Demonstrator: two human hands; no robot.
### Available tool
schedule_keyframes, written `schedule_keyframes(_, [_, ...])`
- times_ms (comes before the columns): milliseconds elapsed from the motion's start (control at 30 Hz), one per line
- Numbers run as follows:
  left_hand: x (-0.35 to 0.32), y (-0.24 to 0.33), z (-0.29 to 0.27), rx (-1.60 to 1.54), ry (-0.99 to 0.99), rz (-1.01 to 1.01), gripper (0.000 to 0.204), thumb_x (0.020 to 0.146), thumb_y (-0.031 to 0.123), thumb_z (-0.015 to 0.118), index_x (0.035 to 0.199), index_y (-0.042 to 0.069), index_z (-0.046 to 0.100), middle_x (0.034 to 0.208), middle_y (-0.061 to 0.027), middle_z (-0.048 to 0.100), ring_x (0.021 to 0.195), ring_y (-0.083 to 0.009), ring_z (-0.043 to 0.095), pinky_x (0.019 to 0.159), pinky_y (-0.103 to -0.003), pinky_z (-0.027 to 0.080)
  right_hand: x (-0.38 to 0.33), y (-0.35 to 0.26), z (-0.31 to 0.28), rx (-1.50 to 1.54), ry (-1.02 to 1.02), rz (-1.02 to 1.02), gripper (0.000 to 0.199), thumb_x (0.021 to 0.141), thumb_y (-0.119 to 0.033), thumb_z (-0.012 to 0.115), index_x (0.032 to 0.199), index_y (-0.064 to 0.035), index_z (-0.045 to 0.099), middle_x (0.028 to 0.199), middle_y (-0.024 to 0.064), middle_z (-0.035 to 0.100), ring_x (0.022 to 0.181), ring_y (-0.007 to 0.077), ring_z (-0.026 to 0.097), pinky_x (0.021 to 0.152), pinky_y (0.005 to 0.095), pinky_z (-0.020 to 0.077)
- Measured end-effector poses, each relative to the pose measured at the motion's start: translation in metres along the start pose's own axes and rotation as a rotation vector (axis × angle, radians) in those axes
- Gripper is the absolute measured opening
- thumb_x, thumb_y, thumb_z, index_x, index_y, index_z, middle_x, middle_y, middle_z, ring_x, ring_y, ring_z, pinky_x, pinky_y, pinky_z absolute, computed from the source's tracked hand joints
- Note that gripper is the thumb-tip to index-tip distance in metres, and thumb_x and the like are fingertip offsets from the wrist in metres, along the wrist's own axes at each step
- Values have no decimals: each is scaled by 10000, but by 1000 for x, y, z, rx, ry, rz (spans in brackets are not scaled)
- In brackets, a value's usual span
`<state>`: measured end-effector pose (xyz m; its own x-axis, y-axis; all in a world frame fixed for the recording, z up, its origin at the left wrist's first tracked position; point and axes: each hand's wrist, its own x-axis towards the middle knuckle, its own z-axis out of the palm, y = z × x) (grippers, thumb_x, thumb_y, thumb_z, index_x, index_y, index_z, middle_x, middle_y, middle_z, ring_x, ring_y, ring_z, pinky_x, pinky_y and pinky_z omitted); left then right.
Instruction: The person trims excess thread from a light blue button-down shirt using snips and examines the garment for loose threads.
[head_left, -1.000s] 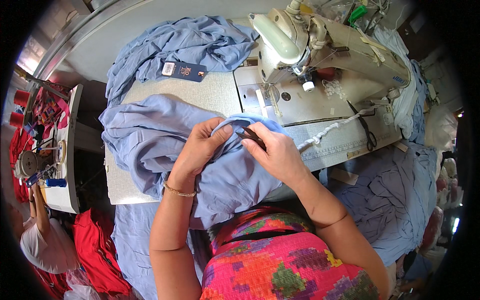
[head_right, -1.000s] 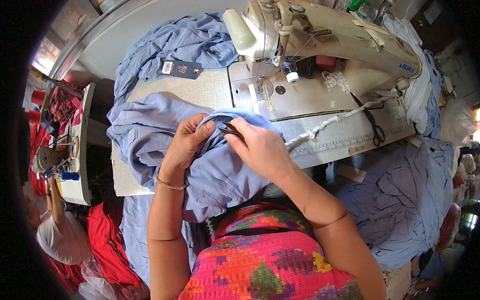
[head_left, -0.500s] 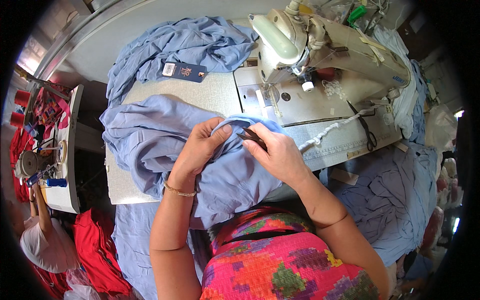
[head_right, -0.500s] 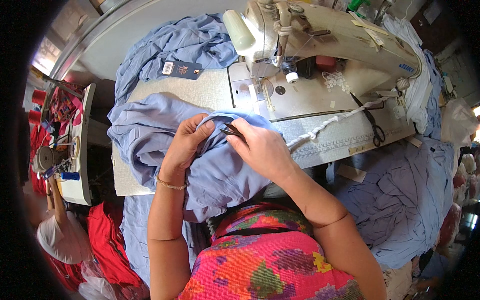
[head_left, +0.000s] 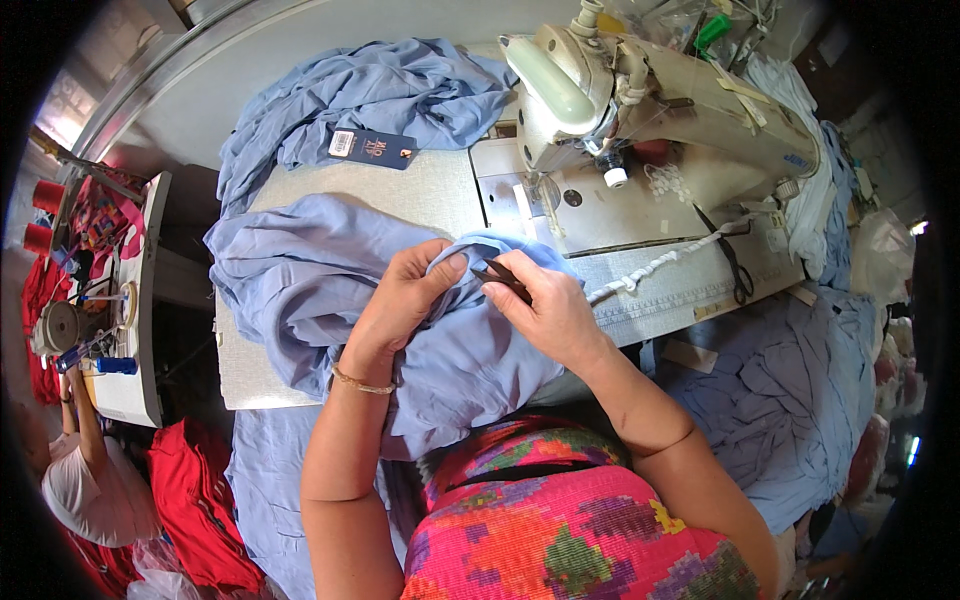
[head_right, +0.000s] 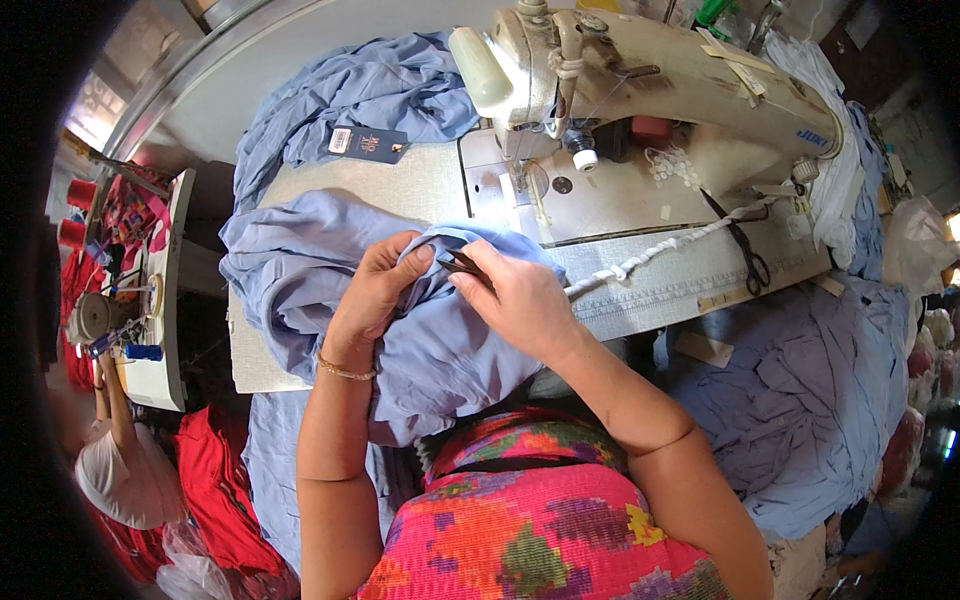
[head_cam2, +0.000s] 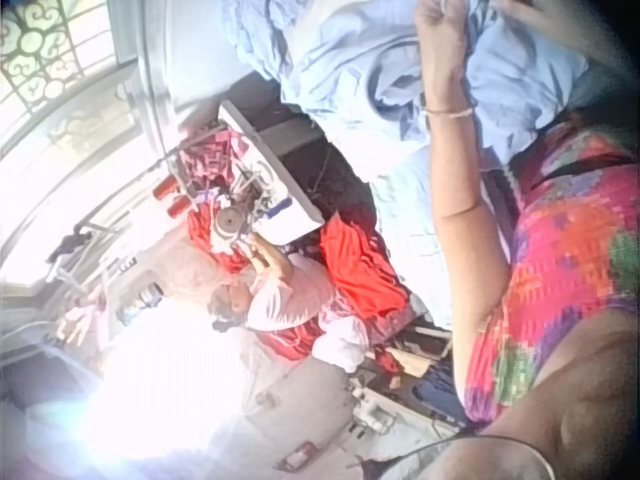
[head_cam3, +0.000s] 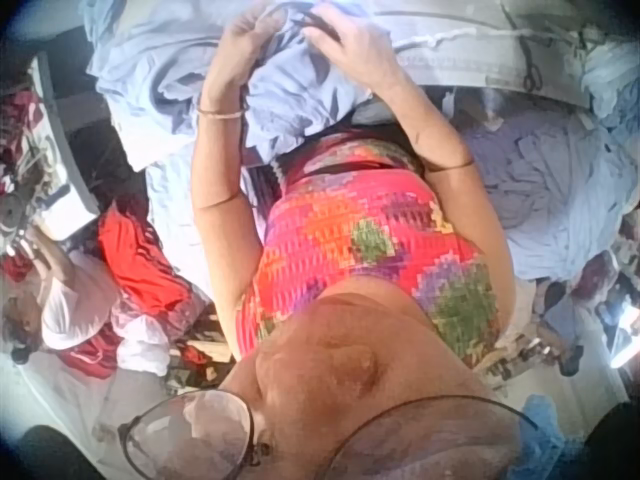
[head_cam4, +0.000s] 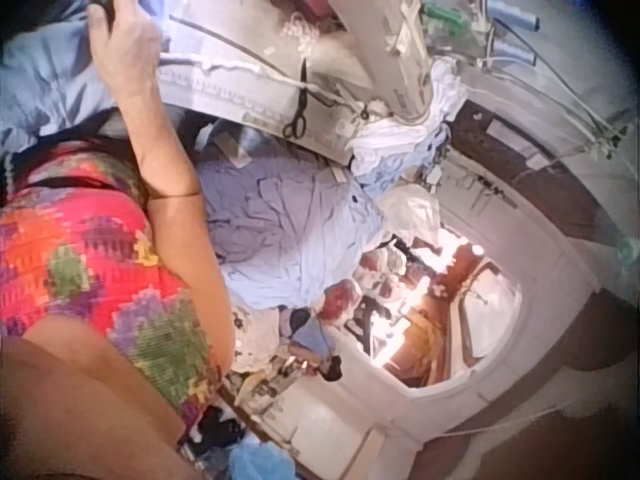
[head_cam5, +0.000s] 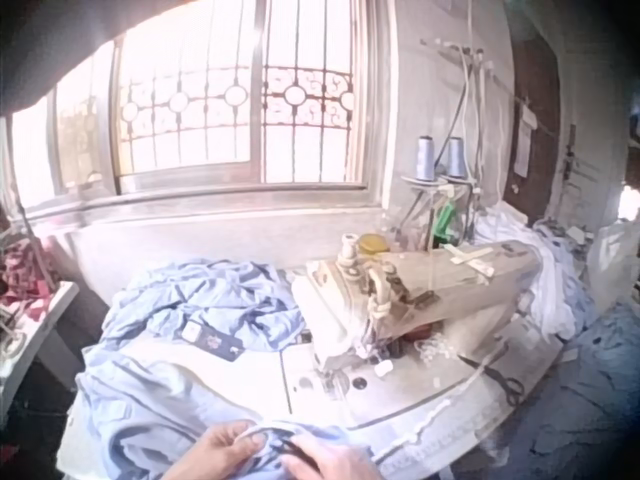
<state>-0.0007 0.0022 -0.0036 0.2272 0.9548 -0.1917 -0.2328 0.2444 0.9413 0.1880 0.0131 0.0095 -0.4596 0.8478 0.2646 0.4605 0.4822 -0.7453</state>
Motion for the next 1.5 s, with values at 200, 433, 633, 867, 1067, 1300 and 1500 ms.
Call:
schedule_keyframes(200, [1, -4, 3, -9, 21, 63, 148, 886, 177, 583, 907, 35, 623, 735, 68, 560, 602, 14, 425, 518, -151, 322, 0, 0, 7, 62, 39, 41, 194, 845, -193, 600, 947, -35, 551, 716, 144, 599, 629, 297, 600, 566, 349, 460])
schedule_keyframes(433, [-1, -2, 1, 10, 28, 45, 136, 889, 172, 576, 889, 42, 618, 718, 74, 542, 604, 11, 424, 519, -156, 327, 4, 3, 6, -93, 72, -99, 188, 857, -233, 574, 914, -60, 526, 723, 113, 616, 646, 302, 609, 548, 380, 465])
schedule_keyframes(633, [0, -5, 5, 72, 77, 66, 133, 886, 185, 581, 847, 62, 612, 663, 98, 501, 539, 21, 354, 462, -159, 251, 4, 12, 5, 948, -167, 213, 187, 917, -234, 512, 917, -48, 494, 612, 4, 508, 483, 91, 471, 433, 227, 364])
schedule_keyframes(867, [-3, 1, 2, 11, 32, 32, 179, 894, 222, 572, 796, 73, 590, 655, 90, 486, 551, 5, 370, 483, -166, 280, 11, 15, -17, 1073, -109, 247, 153, 875, -187, 581, 911, -70, 489, 619, -20, 440, 476, 32, 369, 445, 169, 304])
schedule_keyframes(1067, [-1, -4, 2, -47, 40, 58, 218, 918, 216, 539, 780, 57, 597, 664, 100, 487, 566, 18, 354, 488, -164, 275, 9, 2, -21, 355, -132, 4, 130, 808, -51, 618, 927, -29, 572, 737, 17, 542, 679, 67, 545, 589, 239, 445])
schedule_keyframes(1300, [0, -7, -1, -2, 4, 73, 224, 919, 222, 540, 769, 64, 594, 673, 98, 493, 581, 17, 361, 496, -167, 285, 15, 5, -2, -8, 53, -297, 190, 738, -99, 665, 912, -90, 589, 845, 79, 563, 705, 285, 598, 611, 353, 478])
schedule_keyframes(1500, [0, -8, 0, 23, -5, 63, 216, 913, 237, 547, 821, 50, 603, 697, 77, 526, 602, 4, 406, 529, -161, 319, 16, 5, 0, -65, 47, -317, 168, 680, 22, 650, 803, -29, 547, 761, 86, 538, 655, 260, 573, 588, 332, 460])
